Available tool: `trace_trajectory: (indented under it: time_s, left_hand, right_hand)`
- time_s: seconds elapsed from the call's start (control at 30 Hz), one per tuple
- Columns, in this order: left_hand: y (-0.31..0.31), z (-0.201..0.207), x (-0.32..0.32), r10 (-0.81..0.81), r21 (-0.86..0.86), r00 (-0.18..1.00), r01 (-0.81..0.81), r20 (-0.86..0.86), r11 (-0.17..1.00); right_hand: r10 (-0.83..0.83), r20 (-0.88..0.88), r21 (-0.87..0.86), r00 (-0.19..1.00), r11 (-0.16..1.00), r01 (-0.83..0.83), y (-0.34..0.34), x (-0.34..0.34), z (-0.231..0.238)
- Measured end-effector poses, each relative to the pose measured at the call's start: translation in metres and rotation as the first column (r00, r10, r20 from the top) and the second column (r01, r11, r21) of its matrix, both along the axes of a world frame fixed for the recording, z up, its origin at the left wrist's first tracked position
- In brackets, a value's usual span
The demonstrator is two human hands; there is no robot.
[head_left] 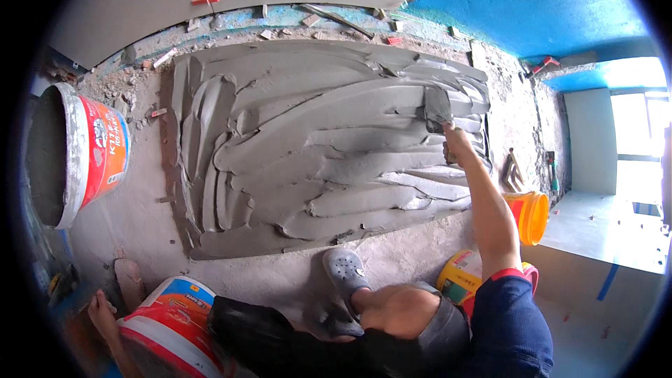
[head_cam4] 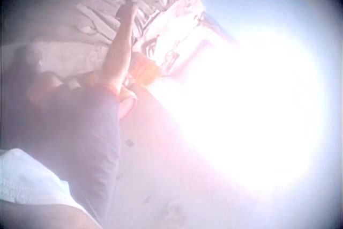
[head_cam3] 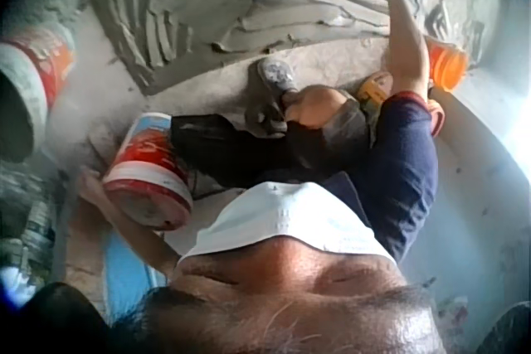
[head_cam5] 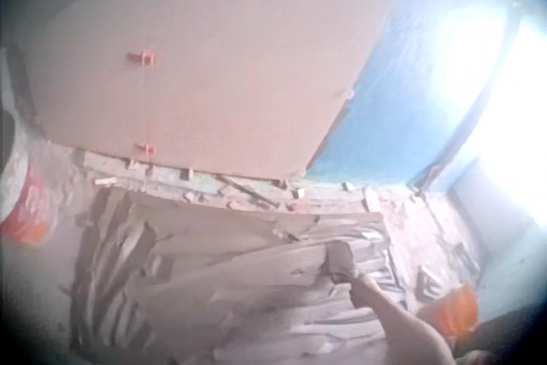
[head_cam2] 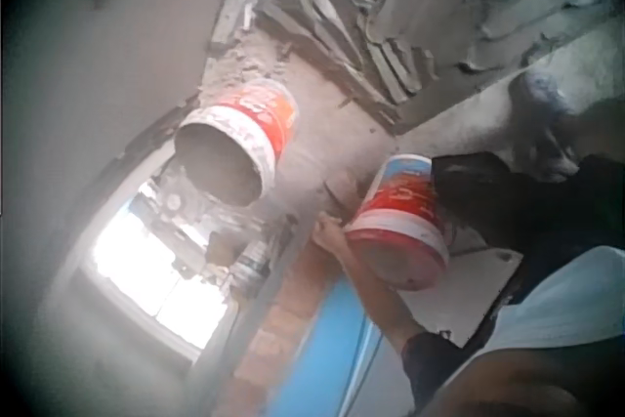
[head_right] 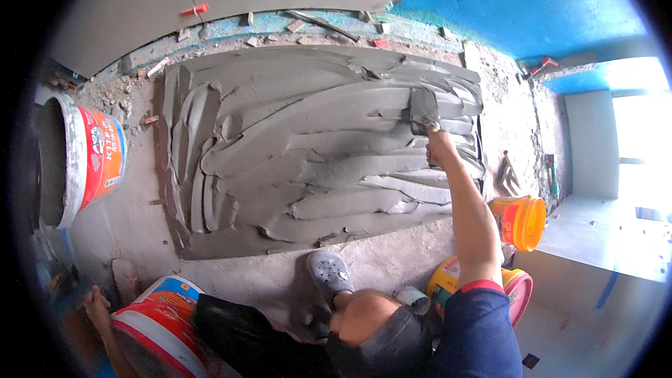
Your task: The person spreads adhesive on a wall using a notched trowel, then lifts and places a large ceramic tile onto the prepared surface. They use a rubber mallet to tap the tile into position and a large flat trowel to smooth the surface and ensure even adhesion.
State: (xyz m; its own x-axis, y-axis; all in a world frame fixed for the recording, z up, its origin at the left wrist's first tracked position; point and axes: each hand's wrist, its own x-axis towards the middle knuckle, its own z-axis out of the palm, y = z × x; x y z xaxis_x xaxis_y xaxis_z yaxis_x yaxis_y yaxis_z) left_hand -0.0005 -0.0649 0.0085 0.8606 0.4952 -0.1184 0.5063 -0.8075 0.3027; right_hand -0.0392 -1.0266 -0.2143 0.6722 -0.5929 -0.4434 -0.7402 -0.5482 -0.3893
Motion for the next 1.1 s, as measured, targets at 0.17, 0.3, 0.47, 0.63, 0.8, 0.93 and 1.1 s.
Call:
trace_trajectory:
  time_s: [0.17,0.3,0.47,0.63,0.8,0.93,1.1]
  left_hand:
    - [-0.014,0.002,-0.004,-0.025,-0.03,0.999,0.026,0.038,0.999]
    - [-0.028,0.006,-0.001,0.007,-0.065,0.998,-0.003,0.056,0.998]
    - [-0.044,0.014,-0.001,-0.012,-0.019,1.0,0.013,0.023,1.0]
    - [-0.036,0.013,-0.002,0.038,-0.083,0.996,-0.031,0.076,0.996]
    - [-0.018,0.006,-0.004,-0.02,-0.086,0.996,0.027,0.086,0.996]
    - [-0.011,0.003,-0.004,0.001,-0.136,0.997,0.009,0.074,0.991]
    - [-0.001,-0.001,-0.005,0.012,-0.079,0.997,-0.007,0.072,0.997]
  right_hand:
    - [-0.603,-0.196,0.8,0.773,0.358,0.482,0.12,0.028,-0.01]
    - [-0.264,-0.103,0.786,0.959,0.569,0.241,0.285,0.08,-0.007]
    - [0.069,-0.134,0.916,0.989,0.389,0.097,0.418,0.154,0.044]
    - [0.634,0.196,0.287,0.748,0.693,-0.662,0.402,0.17,0.058]
    - [0.587,-0.016,-0.018,0.809,0.809,-0.587,0.288,0.135,0.04]
    - [0.402,-0.03,-0.099,0.915,0.91,-0.403,0.184,0.098,0.024]
    - [0.154,0.014,-0.217,0.988,0.965,-0.148,0.044,0.038,-0.021]
